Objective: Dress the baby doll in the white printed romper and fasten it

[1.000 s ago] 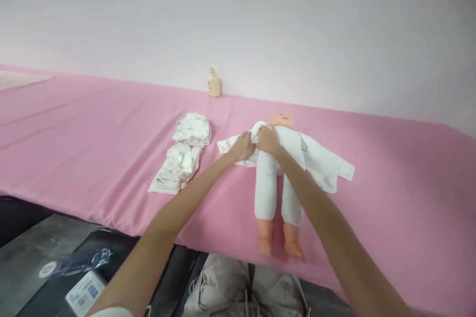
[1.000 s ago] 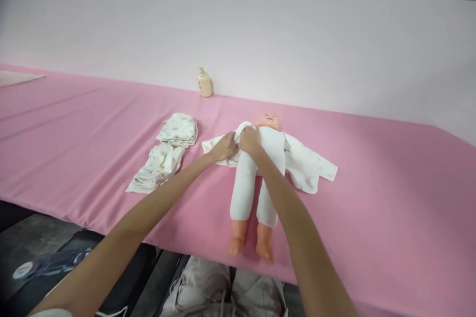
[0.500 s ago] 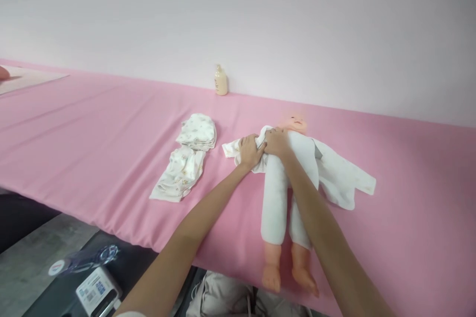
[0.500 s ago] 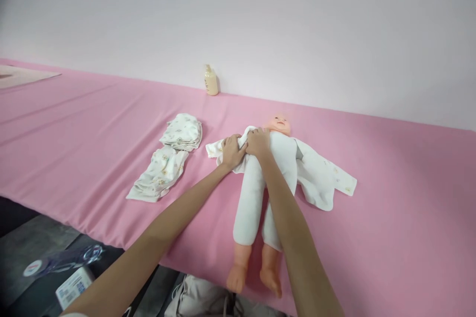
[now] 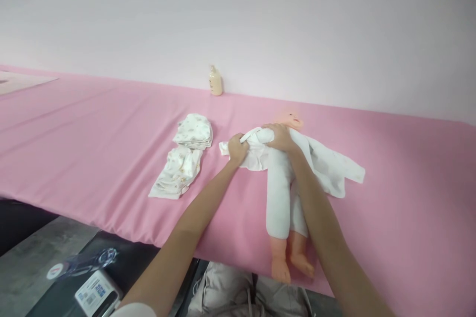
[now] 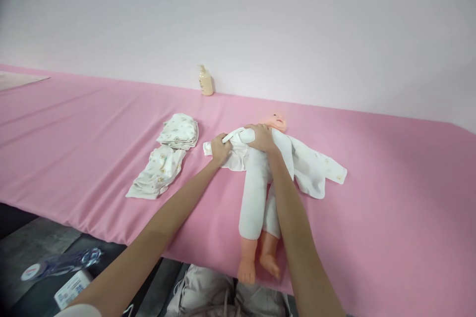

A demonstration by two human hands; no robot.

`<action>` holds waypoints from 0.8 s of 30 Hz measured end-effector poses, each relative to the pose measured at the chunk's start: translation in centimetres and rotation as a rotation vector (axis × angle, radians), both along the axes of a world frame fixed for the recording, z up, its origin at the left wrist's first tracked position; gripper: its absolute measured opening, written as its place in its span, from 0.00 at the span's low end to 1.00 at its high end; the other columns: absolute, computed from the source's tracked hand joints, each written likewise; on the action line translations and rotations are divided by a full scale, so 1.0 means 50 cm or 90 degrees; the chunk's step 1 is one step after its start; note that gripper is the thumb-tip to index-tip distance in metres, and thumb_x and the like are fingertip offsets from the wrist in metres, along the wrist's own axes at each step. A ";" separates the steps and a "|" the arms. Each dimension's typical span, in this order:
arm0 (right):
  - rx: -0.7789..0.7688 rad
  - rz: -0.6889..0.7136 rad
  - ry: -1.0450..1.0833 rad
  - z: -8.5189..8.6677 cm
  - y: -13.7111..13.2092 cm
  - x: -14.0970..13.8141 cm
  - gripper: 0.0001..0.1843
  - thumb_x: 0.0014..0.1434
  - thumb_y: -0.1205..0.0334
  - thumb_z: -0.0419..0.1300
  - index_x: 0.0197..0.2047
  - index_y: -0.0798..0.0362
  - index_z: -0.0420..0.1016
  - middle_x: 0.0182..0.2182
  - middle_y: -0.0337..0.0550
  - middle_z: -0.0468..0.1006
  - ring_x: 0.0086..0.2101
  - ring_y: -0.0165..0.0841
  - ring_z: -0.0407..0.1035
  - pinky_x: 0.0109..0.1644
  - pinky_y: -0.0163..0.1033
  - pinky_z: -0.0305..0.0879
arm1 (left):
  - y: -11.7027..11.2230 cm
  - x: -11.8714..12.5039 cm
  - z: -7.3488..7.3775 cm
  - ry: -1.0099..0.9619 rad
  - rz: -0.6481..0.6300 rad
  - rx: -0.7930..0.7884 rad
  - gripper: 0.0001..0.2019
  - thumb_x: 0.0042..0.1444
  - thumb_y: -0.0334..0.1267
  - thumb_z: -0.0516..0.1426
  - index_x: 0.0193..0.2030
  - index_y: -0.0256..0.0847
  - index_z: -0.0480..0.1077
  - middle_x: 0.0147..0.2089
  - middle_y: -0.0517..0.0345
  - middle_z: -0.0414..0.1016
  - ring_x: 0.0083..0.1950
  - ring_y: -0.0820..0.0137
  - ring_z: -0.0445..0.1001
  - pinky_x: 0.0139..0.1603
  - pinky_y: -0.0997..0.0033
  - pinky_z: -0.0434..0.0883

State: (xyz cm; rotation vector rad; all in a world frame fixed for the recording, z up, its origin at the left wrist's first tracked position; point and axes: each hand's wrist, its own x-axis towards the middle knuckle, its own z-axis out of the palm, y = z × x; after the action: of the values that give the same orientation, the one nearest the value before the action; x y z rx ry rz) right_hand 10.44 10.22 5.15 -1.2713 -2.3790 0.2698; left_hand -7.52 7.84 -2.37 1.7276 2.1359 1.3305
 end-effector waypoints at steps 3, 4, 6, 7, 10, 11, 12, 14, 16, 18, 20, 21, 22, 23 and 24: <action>0.010 0.003 0.075 -0.002 -0.006 0.019 0.33 0.40 0.69 0.57 0.53 0.50 0.69 0.49 0.45 0.71 0.49 0.45 0.61 0.56 0.49 0.53 | -0.001 -0.022 -0.001 -0.026 0.058 -0.023 0.08 0.45 0.26 0.48 0.26 0.40 0.66 0.26 0.57 0.70 0.30 0.66 0.69 0.32 0.69 0.62; 0.022 0.002 0.099 -0.003 -0.008 0.025 0.33 0.39 0.70 0.58 0.53 0.51 0.69 0.50 0.45 0.71 0.50 0.45 0.61 0.57 0.50 0.53 | -0.002 -0.027 0.000 -0.031 0.076 -0.028 0.08 0.44 0.26 0.48 0.25 0.39 0.66 0.25 0.57 0.69 0.30 0.66 0.68 0.32 0.69 0.61; 0.050 -0.003 0.148 -0.005 -0.011 0.039 0.31 0.39 0.69 0.59 0.51 0.51 0.71 0.49 0.45 0.72 0.51 0.46 0.61 0.58 0.51 0.52 | -0.004 -0.033 0.001 -0.034 0.099 -0.038 0.08 0.43 0.25 0.48 0.24 0.40 0.65 0.24 0.58 0.67 0.29 0.66 0.67 0.32 0.69 0.60; 0.063 -0.005 0.175 -0.005 -0.011 0.046 0.30 0.39 0.69 0.59 0.50 0.51 0.71 0.49 0.44 0.73 0.51 0.46 0.61 0.59 0.52 0.52 | -0.005 -0.035 0.001 -0.033 0.105 -0.043 0.08 0.43 0.25 0.48 0.24 0.40 0.65 0.24 0.58 0.67 0.29 0.66 0.67 0.31 0.69 0.60; 0.077 -0.016 0.274 -0.002 -0.011 0.072 0.29 0.38 0.69 0.59 0.48 0.51 0.73 0.48 0.44 0.74 0.51 0.44 0.62 0.59 0.51 0.54 | -0.009 -0.037 0.003 -0.025 0.105 -0.061 0.08 0.44 0.25 0.49 0.25 0.39 0.65 0.24 0.58 0.67 0.30 0.66 0.68 0.32 0.70 0.61; 0.076 -0.020 0.311 0.001 -0.011 0.082 0.29 0.38 0.69 0.59 0.47 0.51 0.73 0.48 0.44 0.74 0.51 0.44 0.63 0.59 0.50 0.55 | -0.009 -0.038 0.004 -0.020 0.101 -0.068 0.08 0.44 0.25 0.49 0.26 0.39 0.66 0.25 0.58 0.68 0.31 0.66 0.68 0.33 0.70 0.61; 0.073 -0.025 0.347 0.005 -0.012 0.091 0.29 0.37 0.69 0.59 0.47 0.52 0.73 0.48 0.44 0.74 0.51 0.43 0.63 0.59 0.50 0.55 | -0.010 -0.039 0.005 -0.014 0.096 -0.075 0.09 0.44 0.25 0.49 0.28 0.39 0.67 0.27 0.57 0.70 0.33 0.65 0.69 0.34 0.70 0.62; 0.063 -0.037 0.418 0.014 -0.015 0.110 0.29 0.36 0.69 0.59 0.46 0.52 0.74 0.47 0.44 0.74 0.50 0.42 0.65 0.58 0.49 0.57 | -0.013 -0.041 0.010 -0.001 0.082 -0.093 0.13 0.46 0.25 0.48 0.35 0.38 0.69 0.33 0.54 0.73 0.37 0.64 0.71 0.37 0.69 0.64; 0.052 -0.049 0.482 0.024 -0.019 0.128 0.28 0.36 0.69 0.59 0.46 0.54 0.73 0.47 0.46 0.74 0.49 0.42 0.66 0.56 0.48 0.60 | -0.019 -0.037 0.016 0.017 0.059 -0.115 0.19 0.47 0.24 0.47 0.44 0.38 0.69 0.38 0.52 0.75 0.41 0.63 0.73 0.41 0.68 0.65; 0.057 -0.053 0.534 0.031 -0.022 0.143 0.29 0.36 0.68 0.60 0.46 0.55 0.73 0.48 0.47 0.74 0.49 0.42 0.67 0.55 0.47 0.62 | -0.034 -0.022 0.022 0.042 0.015 -0.144 0.22 0.48 0.24 0.47 0.50 0.39 0.68 0.40 0.50 0.76 0.44 0.60 0.73 0.44 0.66 0.65; 0.081 -0.043 0.552 0.031 -0.021 0.149 0.28 0.36 0.68 0.60 0.46 0.56 0.73 0.47 0.48 0.75 0.49 0.42 0.67 0.54 0.46 0.62 | -0.060 0.009 0.028 0.070 -0.064 -0.176 0.22 0.48 0.24 0.49 0.49 0.40 0.69 0.38 0.49 0.77 0.45 0.58 0.74 0.45 0.63 0.65; 0.095 -0.036 0.547 0.029 -0.019 0.148 0.28 0.36 0.67 0.60 0.45 0.56 0.73 0.46 0.48 0.75 0.48 0.42 0.68 0.54 0.46 0.62 | -0.076 0.030 0.032 0.084 -0.115 -0.192 0.21 0.47 0.25 0.50 0.47 0.41 0.70 0.37 0.49 0.77 0.45 0.57 0.74 0.46 0.63 0.66; 0.106 -0.030 0.532 0.024 -0.018 0.143 0.27 0.36 0.67 0.60 0.45 0.56 0.73 0.46 0.48 0.76 0.48 0.42 0.68 0.55 0.47 0.62 | -0.094 0.054 0.036 0.094 -0.171 -0.205 0.20 0.46 0.26 0.52 0.46 0.42 0.71 0.37 0.50 0.77 0.44 0.56 0.74 0.46 0.63 0.66; 0.112 -0.026 0.510 0.018 -0.016 0.135 0.27 0.36 0.67 0.60 0.45 0.56 0.73 0.46 0.48 0.76 0.47 0.42 0.69 0.55 0.47 0.62 | -0.112 0.077 0.042 0.102 -0.228 -0.215 0.19 0.44 0.27 0.54 0.44 0.43 0.72 0.36 0.51 0.77 0.44 0.56 0.74 0.46 0.63 0.66; 0.114 -0.022 0.478 0.011 -0.015 0.125 0.27 0.37 0.67 0.61 0.45 0.55 0.73 0.45 0.48 0.76 0.47 0.42 0.69 0.55 0.48 0.62 | -0.129 0.099 0.050 0.104 -0.280 -0.222 0.19 0.43 0.28 0.55 0.44 0.43 0.72 0.35 0.52 0.78 0.44 0.55 0.74 0.45 0.62 0.67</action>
State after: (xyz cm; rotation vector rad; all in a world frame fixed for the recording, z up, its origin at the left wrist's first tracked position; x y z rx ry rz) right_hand 16.68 9.48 5.72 -0.9089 -1.6937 0.4244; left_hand -2.57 1.39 0.15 2.0384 1.7685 0.6825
